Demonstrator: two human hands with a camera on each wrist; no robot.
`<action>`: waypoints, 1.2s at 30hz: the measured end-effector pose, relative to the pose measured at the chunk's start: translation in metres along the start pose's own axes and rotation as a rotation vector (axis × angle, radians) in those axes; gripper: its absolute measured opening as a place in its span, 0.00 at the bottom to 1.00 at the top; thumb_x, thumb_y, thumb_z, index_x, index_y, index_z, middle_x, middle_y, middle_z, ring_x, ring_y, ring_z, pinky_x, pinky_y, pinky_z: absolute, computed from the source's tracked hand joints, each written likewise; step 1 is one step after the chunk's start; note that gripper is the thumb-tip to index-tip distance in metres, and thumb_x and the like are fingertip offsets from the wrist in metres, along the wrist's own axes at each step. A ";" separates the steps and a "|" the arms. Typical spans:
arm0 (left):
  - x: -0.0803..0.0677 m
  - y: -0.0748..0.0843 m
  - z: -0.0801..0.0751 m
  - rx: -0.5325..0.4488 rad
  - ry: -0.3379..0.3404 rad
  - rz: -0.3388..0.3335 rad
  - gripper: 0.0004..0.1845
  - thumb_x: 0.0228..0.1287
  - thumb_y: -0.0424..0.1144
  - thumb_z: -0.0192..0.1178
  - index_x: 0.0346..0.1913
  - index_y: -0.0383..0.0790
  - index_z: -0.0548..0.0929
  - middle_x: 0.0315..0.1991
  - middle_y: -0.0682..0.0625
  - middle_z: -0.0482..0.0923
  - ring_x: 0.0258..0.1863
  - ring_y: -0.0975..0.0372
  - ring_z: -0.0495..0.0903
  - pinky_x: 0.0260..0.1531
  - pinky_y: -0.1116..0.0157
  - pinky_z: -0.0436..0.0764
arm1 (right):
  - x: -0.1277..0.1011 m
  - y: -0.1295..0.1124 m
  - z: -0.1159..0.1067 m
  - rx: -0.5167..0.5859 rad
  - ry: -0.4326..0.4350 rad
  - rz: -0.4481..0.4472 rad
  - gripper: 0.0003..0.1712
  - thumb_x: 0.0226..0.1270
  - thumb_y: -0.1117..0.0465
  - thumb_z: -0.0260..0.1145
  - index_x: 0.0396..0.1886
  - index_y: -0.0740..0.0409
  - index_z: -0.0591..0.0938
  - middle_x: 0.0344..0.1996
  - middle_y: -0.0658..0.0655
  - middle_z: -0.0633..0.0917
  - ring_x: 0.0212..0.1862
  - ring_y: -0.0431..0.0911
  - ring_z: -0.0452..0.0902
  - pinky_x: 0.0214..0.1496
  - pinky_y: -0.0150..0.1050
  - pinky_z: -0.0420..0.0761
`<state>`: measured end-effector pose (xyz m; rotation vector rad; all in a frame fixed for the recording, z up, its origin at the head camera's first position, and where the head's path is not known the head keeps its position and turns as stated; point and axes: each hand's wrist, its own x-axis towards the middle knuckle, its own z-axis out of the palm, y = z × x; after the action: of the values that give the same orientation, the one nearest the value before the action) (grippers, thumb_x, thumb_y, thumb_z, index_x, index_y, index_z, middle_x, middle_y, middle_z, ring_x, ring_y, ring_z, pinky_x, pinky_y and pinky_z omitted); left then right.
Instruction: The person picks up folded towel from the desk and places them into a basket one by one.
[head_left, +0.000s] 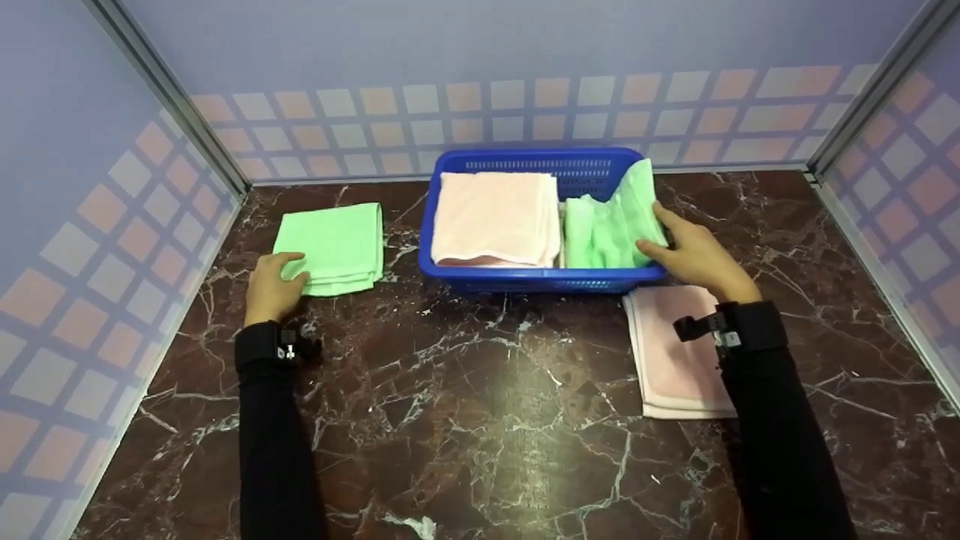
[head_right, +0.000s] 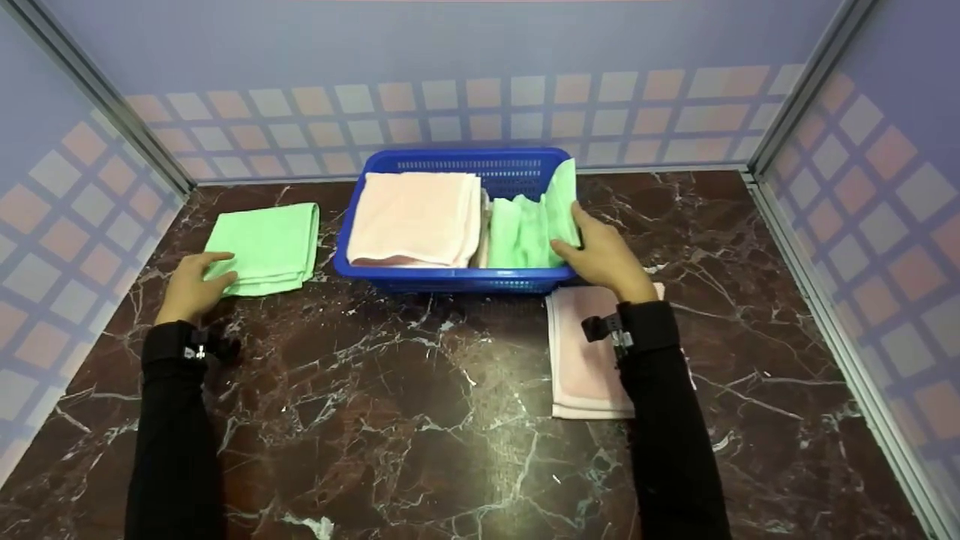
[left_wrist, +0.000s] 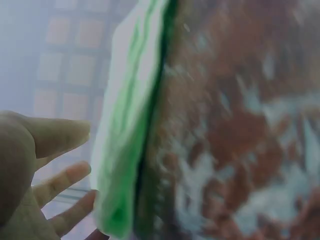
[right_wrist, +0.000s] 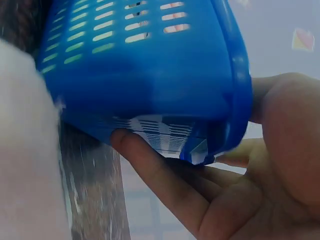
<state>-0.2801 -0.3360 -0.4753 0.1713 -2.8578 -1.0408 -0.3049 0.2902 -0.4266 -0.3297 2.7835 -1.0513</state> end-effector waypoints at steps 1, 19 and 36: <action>0.001 -0.002 0.001 0.003 -0.008 -0.014 0.25 0.79 0.35 0.55 0.74 0.32 0.70 0.78 0.27 0.52 0.77 0.30 0.50 0.76 0.33 0.53 | 0.000 -0.001 0.002 0.002 -0.001 -0.010 0.51 0.79 0.41 0.59 0.85 0.59 0.45 0.83 0.64 0.50 0.82 0.65 0.46 0.83 0.63 0.49; 0.000 -0.006 0.005 -0.036 -0.032 -0.085 0.21 0.75 0.36 0.53 0.66 0.30 0.75 0.70 0.26 0.58 0.70 0.31 0.57 0.69 0.34 0.62 | 0.003 0.000 0.011 -0.050 0.015 -0.077 0.49 0.81 0.43 0.57 0.84 0.62 0.46 0.82 0.69 0.52 0.81 0.68 0.50 0.82 0.63 0.52; -0.055 0.013 -0.033 0.076 -0.638 0.083 0.27 0.68 0.41 0.66 0.67 0.38 0.74 0.38 0.46 0.77 0.30 0.61 0.73 0.32 0.65 0.75 | 0.003 0.007 0.004 -0.061 0.028 -0.080 0.49 0.80 0.42 0.58 0.84 0.61 0.47 0.81 0.69 0.54 0.80 0.69 0.52 0.81 0.65 0.53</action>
<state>-0.2222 -0.3394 -0.4450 -0.3369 -3.4214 -1.1333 -0.3082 0.2925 -0.4345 -0.4414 2.8534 -0.9960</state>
